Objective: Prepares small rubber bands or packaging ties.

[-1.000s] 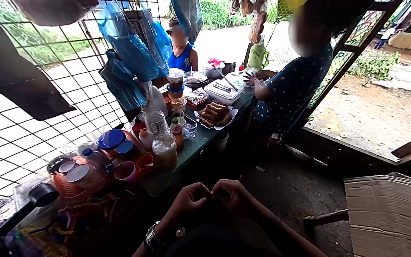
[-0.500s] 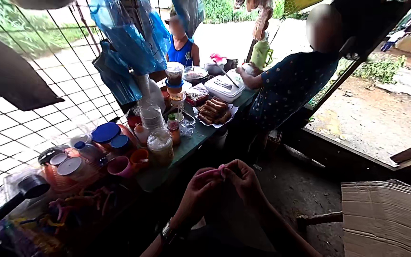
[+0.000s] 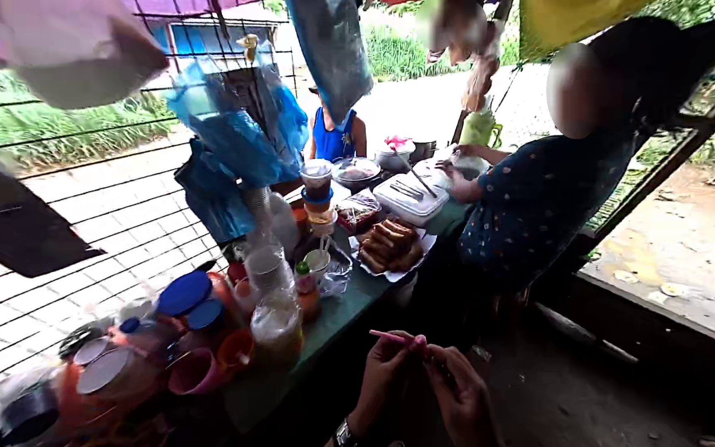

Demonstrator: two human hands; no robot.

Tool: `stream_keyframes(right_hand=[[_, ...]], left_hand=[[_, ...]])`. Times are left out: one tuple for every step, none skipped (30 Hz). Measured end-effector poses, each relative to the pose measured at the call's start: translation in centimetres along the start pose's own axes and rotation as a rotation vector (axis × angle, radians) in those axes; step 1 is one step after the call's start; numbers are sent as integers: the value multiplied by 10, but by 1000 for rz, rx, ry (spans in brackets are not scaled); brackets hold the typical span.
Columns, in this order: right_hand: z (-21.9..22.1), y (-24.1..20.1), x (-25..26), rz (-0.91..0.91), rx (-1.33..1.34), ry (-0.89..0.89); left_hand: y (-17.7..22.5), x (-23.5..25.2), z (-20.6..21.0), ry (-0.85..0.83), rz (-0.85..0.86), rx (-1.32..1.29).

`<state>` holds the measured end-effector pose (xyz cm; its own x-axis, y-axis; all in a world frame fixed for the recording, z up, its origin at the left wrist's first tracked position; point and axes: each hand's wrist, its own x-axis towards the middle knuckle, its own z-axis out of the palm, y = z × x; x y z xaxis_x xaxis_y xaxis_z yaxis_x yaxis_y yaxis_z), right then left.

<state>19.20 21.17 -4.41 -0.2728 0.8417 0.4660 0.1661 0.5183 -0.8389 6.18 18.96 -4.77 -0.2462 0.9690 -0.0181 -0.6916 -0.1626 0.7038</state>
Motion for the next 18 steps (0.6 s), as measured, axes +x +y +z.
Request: stream_keyframes(right_hand=[[-6,6,5,27,6,-18],[-12,12,12,47,1,-44],[-19,17,18,56,-20,-77],[-28,23,25,52,-52,-109],[-38,29,32,30,-95,-127],[-49,34,38,-9,-156,-120],[-61,41,44,-52,-201,-88],[-72,49,50,-87,-222,-44],[-82,56,56,-110,-216,-9],[-90,63,62,-120,-201,11],[-96,69,67,-118,-177,6],[-99,74,72,-106,-139,-17],[-101,79,77,-89,-97,-53],[-101,85,79,-70,-71,-96],[-101,91,82,-54,-60,-133],[-100,97,86,-40,-52,-166],[-99,101,88,-31,-52,-196],[-98,105,91,-27,-59,-221]], left_hand=[[-4,14,6,-1,-21,0],[-7,28,12,-1,-47,2],[-10,40,17,-2,-81,0],[-14,52,22,-8,-122,-9],[-19,63,27,-29,-165,-13],[-25,71,32,-56,-206,-13],[-32,78,36,-91,-240,-5],[-39,84,39,-136,-264,15],[-46,89,40,-182,-281,43],[-51,92,40,-228,-293,70],[-54,95,40,-263,-310,95],[-56,97,39,-278,-329,113],[-58,98,39,-273,-347,124],[-59,98,37,-250,-367,127],[-61,98,36,-211,-390,121],[-62,98,35,-168,-413,109],[-65,99,34,-123,-432,89],[-68,100,32,-81,-440,75]])
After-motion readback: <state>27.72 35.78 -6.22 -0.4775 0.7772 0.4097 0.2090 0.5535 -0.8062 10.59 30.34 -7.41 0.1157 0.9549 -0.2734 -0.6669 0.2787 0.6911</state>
